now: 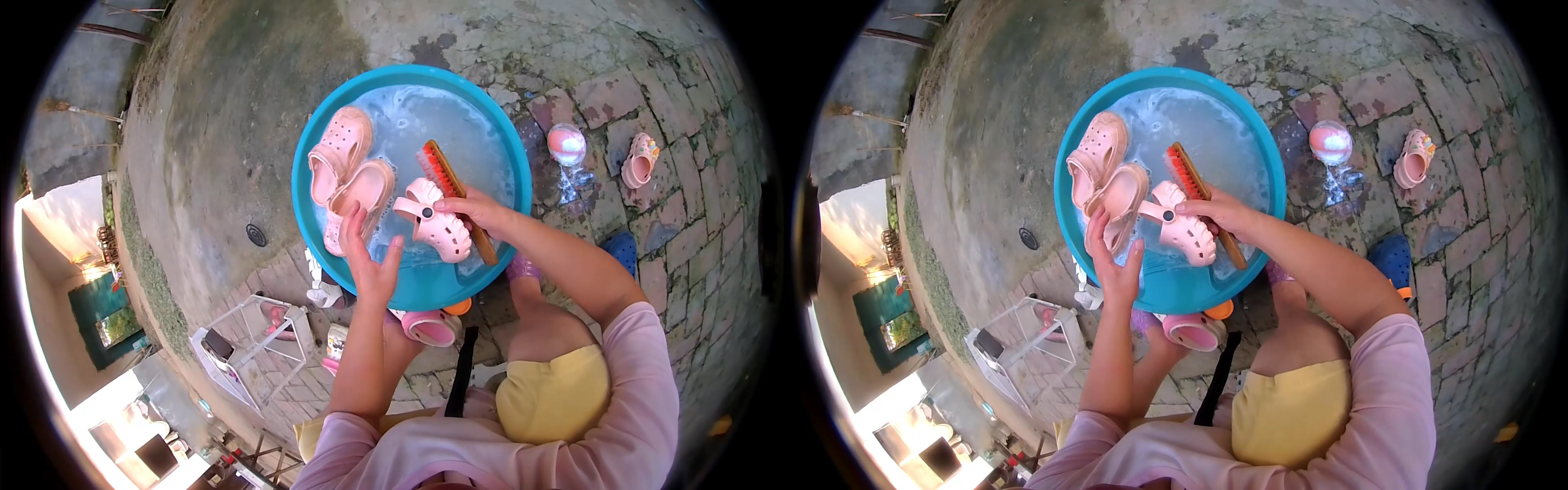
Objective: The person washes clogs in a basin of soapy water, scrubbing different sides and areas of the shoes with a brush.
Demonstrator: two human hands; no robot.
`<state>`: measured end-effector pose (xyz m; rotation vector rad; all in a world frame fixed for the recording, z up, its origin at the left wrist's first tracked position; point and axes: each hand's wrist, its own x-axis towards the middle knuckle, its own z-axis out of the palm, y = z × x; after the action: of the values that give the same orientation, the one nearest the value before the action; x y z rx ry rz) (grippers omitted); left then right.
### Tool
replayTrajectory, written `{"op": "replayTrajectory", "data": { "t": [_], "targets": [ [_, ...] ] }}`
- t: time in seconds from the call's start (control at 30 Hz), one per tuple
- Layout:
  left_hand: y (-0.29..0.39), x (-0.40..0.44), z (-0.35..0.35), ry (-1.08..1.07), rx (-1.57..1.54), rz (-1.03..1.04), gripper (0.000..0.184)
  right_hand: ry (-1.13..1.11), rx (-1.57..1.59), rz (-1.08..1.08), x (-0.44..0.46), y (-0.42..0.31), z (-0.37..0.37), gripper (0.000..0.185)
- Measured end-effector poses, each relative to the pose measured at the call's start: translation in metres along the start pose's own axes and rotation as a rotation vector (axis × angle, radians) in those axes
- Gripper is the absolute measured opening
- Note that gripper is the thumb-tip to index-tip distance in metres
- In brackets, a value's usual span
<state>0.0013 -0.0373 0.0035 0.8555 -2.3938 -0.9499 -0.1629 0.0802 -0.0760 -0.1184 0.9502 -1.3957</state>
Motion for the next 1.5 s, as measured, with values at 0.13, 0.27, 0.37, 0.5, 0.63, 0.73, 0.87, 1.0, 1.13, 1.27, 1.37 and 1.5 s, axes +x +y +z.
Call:
{"op": "replayTrajectory", "data": {
  "t": [0.13, 0.27, 0.37, 0.5, 0.63, 0.73, 0.87, 1.0, 1.13, 1.27, 1.37, 1.5],
  "targets": [
    [0.000, 0.015, -0.003, -0.435, 0.202, 0.146, 0.050, -0.090, -0.083, 0.022, -0.001, 0.000, 0.006, 0.051],
    [-0.002, 0.012, 0.002, -0.509, -0.265, -0.422, 0.048, -0.015, -0.136, -0.115, 0.015, 0.018, -0.001, 0.059],
    [-0.009, 0.010, 0.003, -0.449, -0.691, -0.625, 0.042, -0.109, -0.024, -0.045, 0.003, -0.011, 0.008, 0.061],
    [-0.010, 0.003, 0.010, -0.680, -0.867, -0.730, 0.039, -0.213, -0.191, 0.037, 0.004, -0.016, 0.020, 0.062],
    [0.002, 0.004, 0.012, -0.807, -0.986, -0.809, 0.045, -0.238, -0.465, -0.040, 0.020, -0.008, 0.018, 0.057],
    [-0.007, 0.000, 0.023, -0.568, -1.312, -0.992, 0.047, 0.006, -0.808, -0.146, 0.039, -0.009, 0.001, 0.047],
    [-0.014, 0.006, 0.022, -0.238, -1.541, -0.886, 0.051, 0.337, -1.575, -0.338, 0.028, -0.006, -0.015, 0.040],
    [-0.018, 0.018, 0.022, 0.055, -1.499, -0.703, 0.054, 0.195, -1.857, -0.322, 0.035, 0.003, -0.020, 0.040],
    [-0.030, 0.040, 0.025, 0.324, -1.479, -0.635, 0.055, 0.449, -1.347, -0.336, 0.018, -0.005, 0.016, 0.042],
    [-0.014, 0.049, 0.048, 0.403, -1.330, -0.968, 0.048, 0.249, -1.193, -0.458, -0.009, 0.000, 0.079, 0.042],
    [0.001, 0.031, 0.073, 0.295, -1.499, -0.853, 0.047, 0.500, -1.060, -0.447, 0.026, -0.025, 0.055, 0.042],
    [-0.006, 0.050, 0.037, 0.221, -1.365, -0.837, 0.048, 0.236, -1.079, -0.510, -0.014, -0.008, 0.088, 0.041]
  ]
}}
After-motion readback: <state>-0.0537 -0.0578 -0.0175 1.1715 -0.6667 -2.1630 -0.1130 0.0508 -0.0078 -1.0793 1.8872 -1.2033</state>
